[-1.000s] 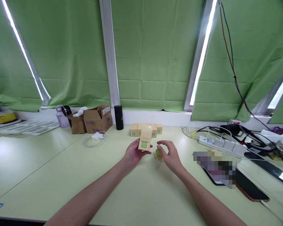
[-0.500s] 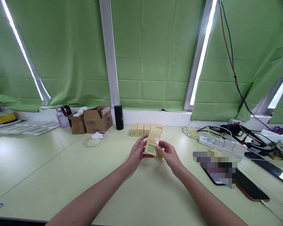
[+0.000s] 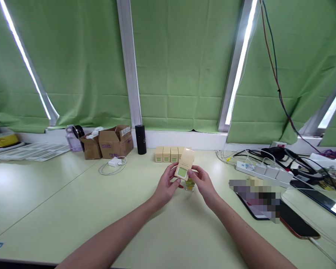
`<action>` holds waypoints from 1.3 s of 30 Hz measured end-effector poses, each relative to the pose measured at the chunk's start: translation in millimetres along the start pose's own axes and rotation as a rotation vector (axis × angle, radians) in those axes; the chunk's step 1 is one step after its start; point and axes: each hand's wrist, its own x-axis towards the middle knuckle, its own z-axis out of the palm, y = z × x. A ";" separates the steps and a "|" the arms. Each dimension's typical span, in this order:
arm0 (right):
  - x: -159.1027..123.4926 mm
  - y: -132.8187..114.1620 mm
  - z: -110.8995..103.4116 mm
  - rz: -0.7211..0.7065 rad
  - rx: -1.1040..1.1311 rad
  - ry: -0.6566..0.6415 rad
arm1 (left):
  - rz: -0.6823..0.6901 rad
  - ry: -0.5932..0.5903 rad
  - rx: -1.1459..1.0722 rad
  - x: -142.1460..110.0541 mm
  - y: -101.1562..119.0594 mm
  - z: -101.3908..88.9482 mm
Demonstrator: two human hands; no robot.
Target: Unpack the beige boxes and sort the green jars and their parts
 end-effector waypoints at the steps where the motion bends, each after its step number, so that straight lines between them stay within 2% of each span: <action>1: -0.3 -0.2 0.5 0.004 0.002 -0.001 | -0.001 0.002 -0.002 0.0 -0.6 0.1; 13: -0.3 1.0 1.5 -0.004 -0.009 -0.001 | -0.005 0.010 -0.012 -1.0 2.5 1.2; 23: -1.3 2.5 0.0 -0.033 0.020 -0.106 | -0.012 0.031 -0.027 -0.7 5.5 1.0; 28: -0.7 3.7 0.1 -0.006 0.042 -0.102 | -0.028 0.036 -0.034 -0.4 4.8 0.4; 34: 4.7 9.3 -3.4 0.006 0.049 -0.038 | -0.019 0.016 -0.018 -2.0 5.9 0.9; 39: 6.5 12.9 -4.2 0.043 0.160 -0.066 | -0.002 0.036 0.118 -3.0 4.9 0.3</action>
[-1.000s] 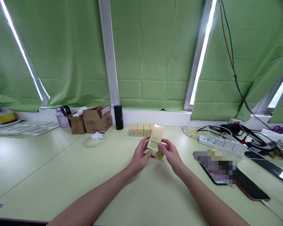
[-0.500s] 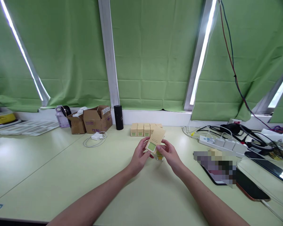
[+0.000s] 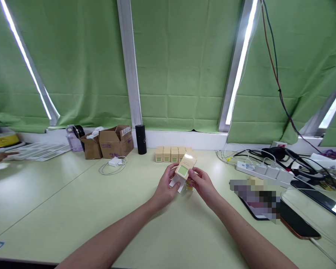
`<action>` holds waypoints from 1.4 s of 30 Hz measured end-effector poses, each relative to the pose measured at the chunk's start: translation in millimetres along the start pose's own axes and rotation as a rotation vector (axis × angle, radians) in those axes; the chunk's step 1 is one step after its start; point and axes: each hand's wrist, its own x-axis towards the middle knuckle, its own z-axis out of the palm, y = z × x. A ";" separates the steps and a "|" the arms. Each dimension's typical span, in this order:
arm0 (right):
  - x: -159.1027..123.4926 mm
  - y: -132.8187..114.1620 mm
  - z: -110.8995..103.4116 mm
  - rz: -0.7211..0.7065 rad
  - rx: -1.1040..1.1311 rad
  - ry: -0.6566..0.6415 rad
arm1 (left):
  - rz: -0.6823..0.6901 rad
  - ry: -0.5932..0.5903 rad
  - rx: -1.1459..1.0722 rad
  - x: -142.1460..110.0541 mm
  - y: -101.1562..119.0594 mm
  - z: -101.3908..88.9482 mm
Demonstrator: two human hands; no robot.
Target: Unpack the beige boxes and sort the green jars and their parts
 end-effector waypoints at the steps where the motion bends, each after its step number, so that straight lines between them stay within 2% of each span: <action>1: -0.2 -0.1 0.5 0.009 0.019 -0.003 | 0.005 0.014 0.052 -0.1 -0.7 -0.3; 6: -2.2 -2.8 4.4 0.032 0.046 0.002 | 0.039 0.110 0.273 -0.1 -2.1 -1.7; 12: -2.1 -4.6 5.3 0.054 0.109 0.051 | 0.071 0.066 0.309 -4.0 -4.1 -5.5; 17: -4.2 -3.0 6.9 0.071 0.104 0.015 | 0.049 0.129 0.379 -3.9 -6.3 -6.1; 22: -5.4 0.5 8.2 0.072 0.065 -0.029 | 0.053 0.166 0.303 -0.6 -0.7 -1.9; 31: -3.5 -0.9 3.7 0.088 0.041 0.002 | 0.012 0.063 0.228 -1.6 2.3 -0.9; 36: -1.8 -0.7 0.7 0.075 0.065 -0.011 | 0.010 0.013 0.054 -1.2 5.3 -3.5; 42: -2.1 -3.6 -2.2 0.083 0.056 0.002 | -0.003 0.043 -0.038 2.8 -0.3 -11.1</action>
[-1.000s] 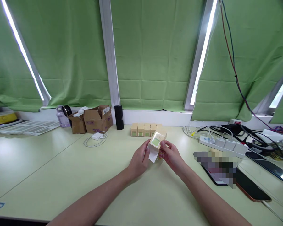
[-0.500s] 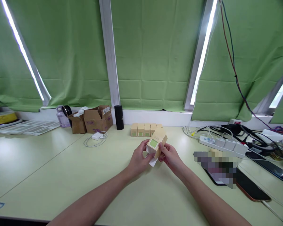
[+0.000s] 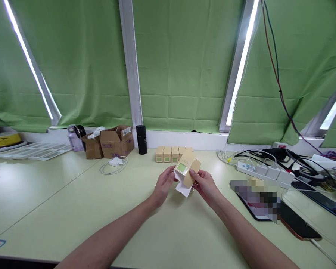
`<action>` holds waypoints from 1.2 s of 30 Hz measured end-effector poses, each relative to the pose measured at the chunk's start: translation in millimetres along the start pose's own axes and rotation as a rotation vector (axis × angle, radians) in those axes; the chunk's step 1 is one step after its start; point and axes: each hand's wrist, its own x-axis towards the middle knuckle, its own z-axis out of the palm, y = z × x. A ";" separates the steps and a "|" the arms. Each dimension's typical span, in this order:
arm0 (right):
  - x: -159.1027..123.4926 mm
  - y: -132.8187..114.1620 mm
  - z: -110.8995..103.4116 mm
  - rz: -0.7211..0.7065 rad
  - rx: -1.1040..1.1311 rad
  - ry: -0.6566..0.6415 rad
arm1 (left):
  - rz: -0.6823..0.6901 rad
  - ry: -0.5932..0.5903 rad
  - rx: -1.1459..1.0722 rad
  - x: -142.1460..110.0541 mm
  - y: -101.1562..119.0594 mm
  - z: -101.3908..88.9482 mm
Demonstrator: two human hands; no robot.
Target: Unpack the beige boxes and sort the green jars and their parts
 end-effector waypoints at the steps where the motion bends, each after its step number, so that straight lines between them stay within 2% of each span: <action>1: -0.1 0.0 -0.2 0.001 -0.008 0.010 | -0.006 0.006 -0.001 0.5 -1.0 -0.8; 11: 0.7 2.6 -4.0 -0.002 -0.094 0.055 | -0.029 0.080 0.055 2.1 -1.3 -1.1; 22: 2.1 3.1 -2.8 -0.058 -0.216 0.146 | -0.037 0.052 0.104 1.8 -2.0 -1.2; 29: -1.1 -0.1 2.9 -0.067 -0.230 0.107 | -0.062 0.064 0.144 4.6 -7.6 -1.8; 33: -1.7 0.4 2.7 -0.098 -0.175 0.043 | -0.021 0.112 0.188 6.9 -8.0 -3.5; 36: -2.0 0.3 1.5 -0.122 -0.136 0.030 | 0.118 0.189 0.326 8.0 -4.0 -7.4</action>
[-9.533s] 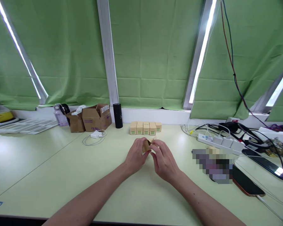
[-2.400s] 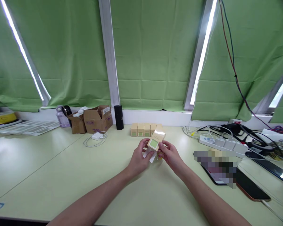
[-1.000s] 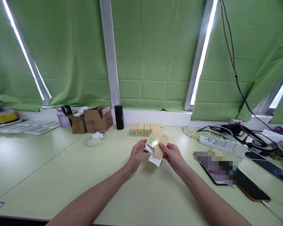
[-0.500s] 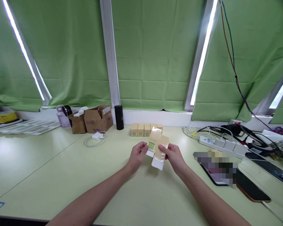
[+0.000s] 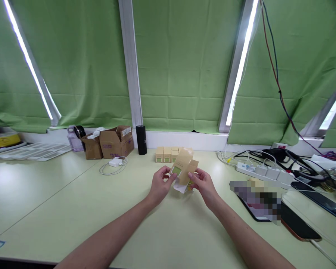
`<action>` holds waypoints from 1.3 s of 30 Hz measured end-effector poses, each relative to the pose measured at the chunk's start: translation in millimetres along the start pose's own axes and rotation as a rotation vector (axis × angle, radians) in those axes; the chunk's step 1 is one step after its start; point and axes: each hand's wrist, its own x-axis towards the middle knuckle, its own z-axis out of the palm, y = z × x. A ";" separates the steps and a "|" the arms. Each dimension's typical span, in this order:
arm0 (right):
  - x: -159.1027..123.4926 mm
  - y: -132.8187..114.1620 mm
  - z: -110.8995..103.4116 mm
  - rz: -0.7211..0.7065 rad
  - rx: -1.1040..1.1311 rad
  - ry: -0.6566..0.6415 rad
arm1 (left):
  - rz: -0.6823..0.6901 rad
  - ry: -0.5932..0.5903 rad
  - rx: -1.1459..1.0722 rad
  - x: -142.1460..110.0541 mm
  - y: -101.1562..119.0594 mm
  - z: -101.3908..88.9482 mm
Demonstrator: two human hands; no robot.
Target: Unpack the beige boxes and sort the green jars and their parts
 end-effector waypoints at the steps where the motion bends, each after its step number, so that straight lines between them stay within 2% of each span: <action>1: 0.1 0.0 -0.4 -0.004 0.001 0.014 | 0.095 0.046 0.069 0.9 1.5 -2.8; 3: 1.0 0.5 -0.9 -0.015 -0.007 0.065 | 0.363 0.133 0.237 2.9 5.5 -10.3; 5: 2.9 1.4 -1.0 -0.021 0.005 0.113 | 0.666 0.171 0.431 4.7 10.2 -19.3; 7: 5.2 2.7 -0.9 -0.006 0.043 0.145 | 0.882 0.196 0.627 6.0 15.2 -27.9; 11: 8.8 5.0 -1.4 0.056 0.088 0.168 | 1.118 0.256 0.866 8.0 21.2 -38.8; 14: 8.8 6.3 -2.8 0.079 0.057 0.165 | 1.175 0.273 0.919 8.7 17.7 -42.8; 15: 8.4 6.4 -3.4 0.078 0.040 0.153 | 1.155 0.261 0.923 8.6 15.1 -43.9; 17: 7.1 6.3 -4.4 0.062 -0.002 0.141 | 1.028 0.212 0.908 8.4 9.3 -45.7; 20: 6.0 5.5 -5.7 0.049 -0.073 0.156 | 0.708 0.187 0.827 10.7 3.6 -47.2; 24: 7.4 5.9 -7.6 0.071 -0.097 0.174 | 0.340 0.373 0.732 25.1 1.6 -53.0; 26: 8.5 7.5 -8.8 0.074 -0.102 0.177 | 0.091 0.407 0.766 35.8 -2.2 -60.7; 28: 9.3 9.6 -10.1 0.071 -0.109 0.176 | -0.245 0.342 0.846 45.4 -10.1 -70.7; 29: 9.5 10.5 -10.6 0.070 -0.112 0.176 | -0.324 0.311 0.863 49.1 -15.2 -75.9; 34: 10.4 11.5 -12.4 0.085 -0.117 0.184 | -0.498 0.217 0.952 54.1 -38.5 -96.6; 39: 12.5 8.5 -13.6 0.094 -0.135 0.203 | -0.550 0.109 1.082 52.6 -41.9 -108.0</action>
